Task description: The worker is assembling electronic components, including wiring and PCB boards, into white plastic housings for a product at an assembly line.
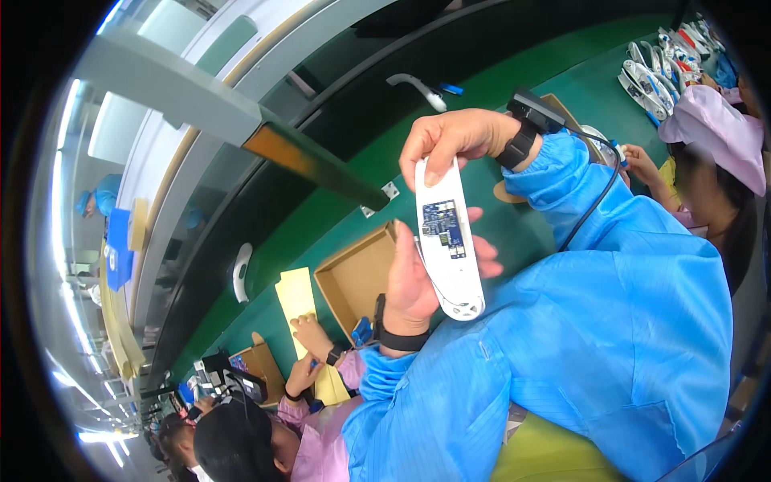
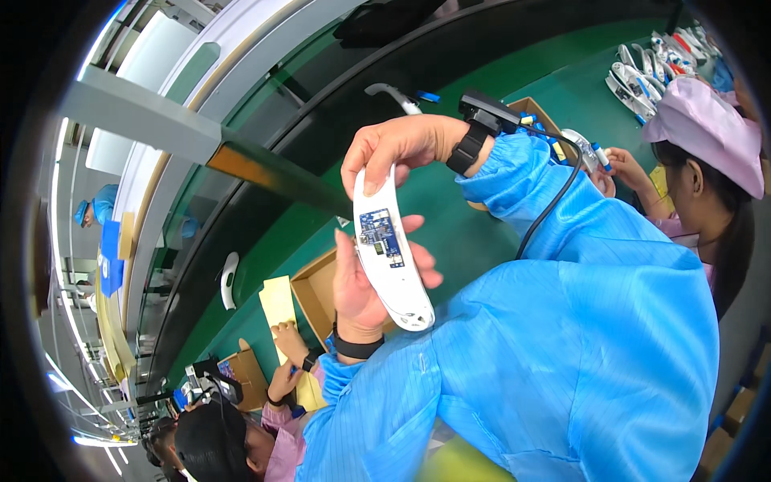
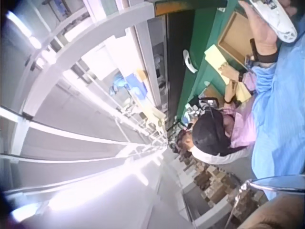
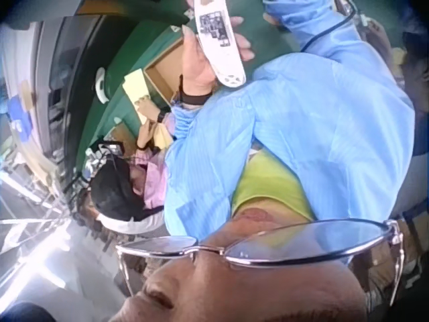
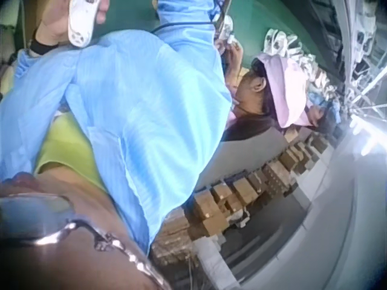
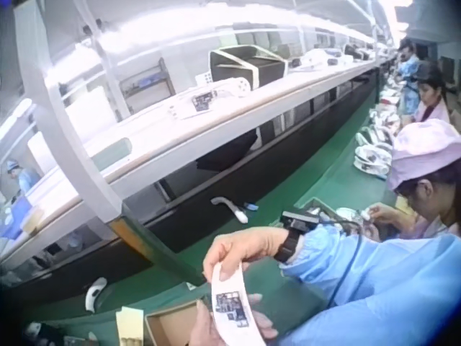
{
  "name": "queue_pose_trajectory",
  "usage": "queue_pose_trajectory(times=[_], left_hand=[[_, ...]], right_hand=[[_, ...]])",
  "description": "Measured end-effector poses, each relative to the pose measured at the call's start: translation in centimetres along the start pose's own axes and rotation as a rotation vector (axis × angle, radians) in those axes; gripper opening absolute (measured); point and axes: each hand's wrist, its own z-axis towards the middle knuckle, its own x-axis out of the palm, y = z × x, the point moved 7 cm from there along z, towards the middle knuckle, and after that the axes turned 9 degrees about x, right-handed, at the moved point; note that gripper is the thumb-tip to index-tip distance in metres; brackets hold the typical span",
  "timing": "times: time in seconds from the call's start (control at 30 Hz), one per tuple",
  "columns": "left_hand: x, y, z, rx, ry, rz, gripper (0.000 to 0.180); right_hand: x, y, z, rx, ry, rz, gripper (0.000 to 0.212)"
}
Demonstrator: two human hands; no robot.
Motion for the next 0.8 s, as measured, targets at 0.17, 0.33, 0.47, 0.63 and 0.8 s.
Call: queue_pose_trajectory(times=[0.17,0.33,0.47,0.63,0.8], left_hand=[[-1.5,-0.3,-0.6,0.188,-0.199,-0.118,0.076],[-2.4,-2.8,-2.9,0.519,-0.487,-0.049,0.048],[-3.2,-2.1,-3.1,0.505,-0.587,0.084,0.048],[-3.8,-2.5,-3.5,0.571,-0.598,0.062,0.042],[-2.8,-3.2,-4.8,0.611,-0.618,0.119,0.036]], right_hand=[[1.0,2.1,-6.0,-0.520,-1.229,-0.895,0.019],[11.4,0.9,-4.6,-0.346,-0.996,-0.761,0.021],[12.3,-1.2,-3.2,-0.334,-1.013,-0.799,0.015],[12.5,-1.0,-4.0,-0.446,-1.055,-0.852,0.009],[10.2,-2.9,-3.6,-0.326,-0.979,-0.077,0.006]])
